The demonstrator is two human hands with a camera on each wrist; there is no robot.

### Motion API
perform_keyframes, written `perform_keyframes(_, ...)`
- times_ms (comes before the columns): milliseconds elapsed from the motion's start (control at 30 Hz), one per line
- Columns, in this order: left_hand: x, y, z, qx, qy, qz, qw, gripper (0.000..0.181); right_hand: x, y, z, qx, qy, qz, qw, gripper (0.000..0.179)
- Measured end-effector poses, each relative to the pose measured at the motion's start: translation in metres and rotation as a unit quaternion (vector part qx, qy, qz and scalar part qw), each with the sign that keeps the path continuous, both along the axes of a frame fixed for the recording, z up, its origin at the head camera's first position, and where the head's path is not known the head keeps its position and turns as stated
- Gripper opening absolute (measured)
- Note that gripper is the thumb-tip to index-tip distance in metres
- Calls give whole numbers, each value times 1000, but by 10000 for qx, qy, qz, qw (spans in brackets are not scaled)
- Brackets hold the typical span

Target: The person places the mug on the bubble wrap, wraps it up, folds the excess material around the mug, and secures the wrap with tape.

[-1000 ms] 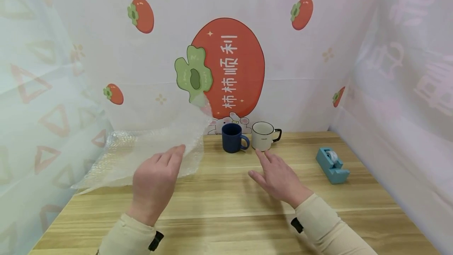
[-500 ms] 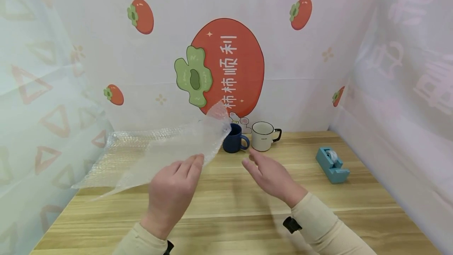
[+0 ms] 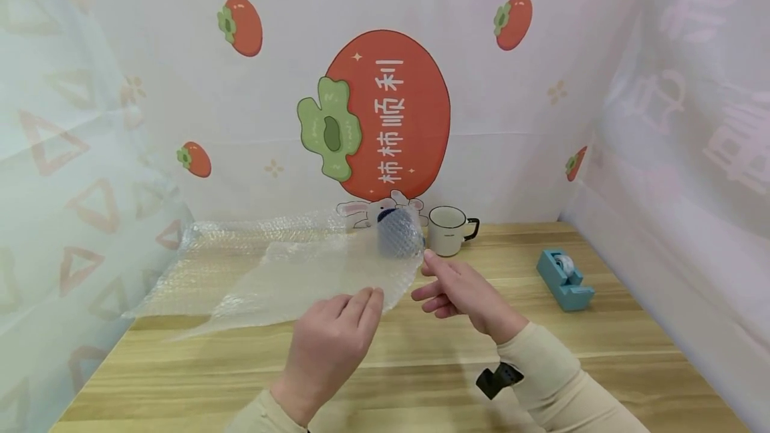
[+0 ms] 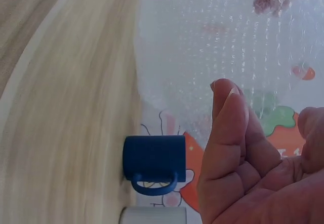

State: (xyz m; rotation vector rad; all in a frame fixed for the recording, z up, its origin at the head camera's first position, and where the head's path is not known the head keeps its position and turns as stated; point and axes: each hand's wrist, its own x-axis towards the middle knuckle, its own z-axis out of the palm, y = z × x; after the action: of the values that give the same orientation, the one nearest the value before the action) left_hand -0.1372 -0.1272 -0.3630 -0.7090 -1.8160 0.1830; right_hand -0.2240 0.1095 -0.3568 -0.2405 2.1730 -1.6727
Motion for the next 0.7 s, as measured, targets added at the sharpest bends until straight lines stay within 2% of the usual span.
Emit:
perform_keyframes(200, 0, 10, -6, -238, 34, -123, 9996, 28, 1, 5, -3, 32, -17, 220, 9998, 61)
perform_keyframes(433, 4, 13, -7, -312, 143, -210, 9992, 25, 2, 6, -8, -365, -335, 336, 9982, 39)
perform_keyframes(533, 5, 12, -8, -296, 153, -243, 9991, 26, 2, 7, -9, -419, -360, 339, 9979, 36)
perform_keyframes(700, 9, 10, -11, -217, -31, -343, 9992, 28, 5, 12, -12, -476, -344, 311, 9978, 37)
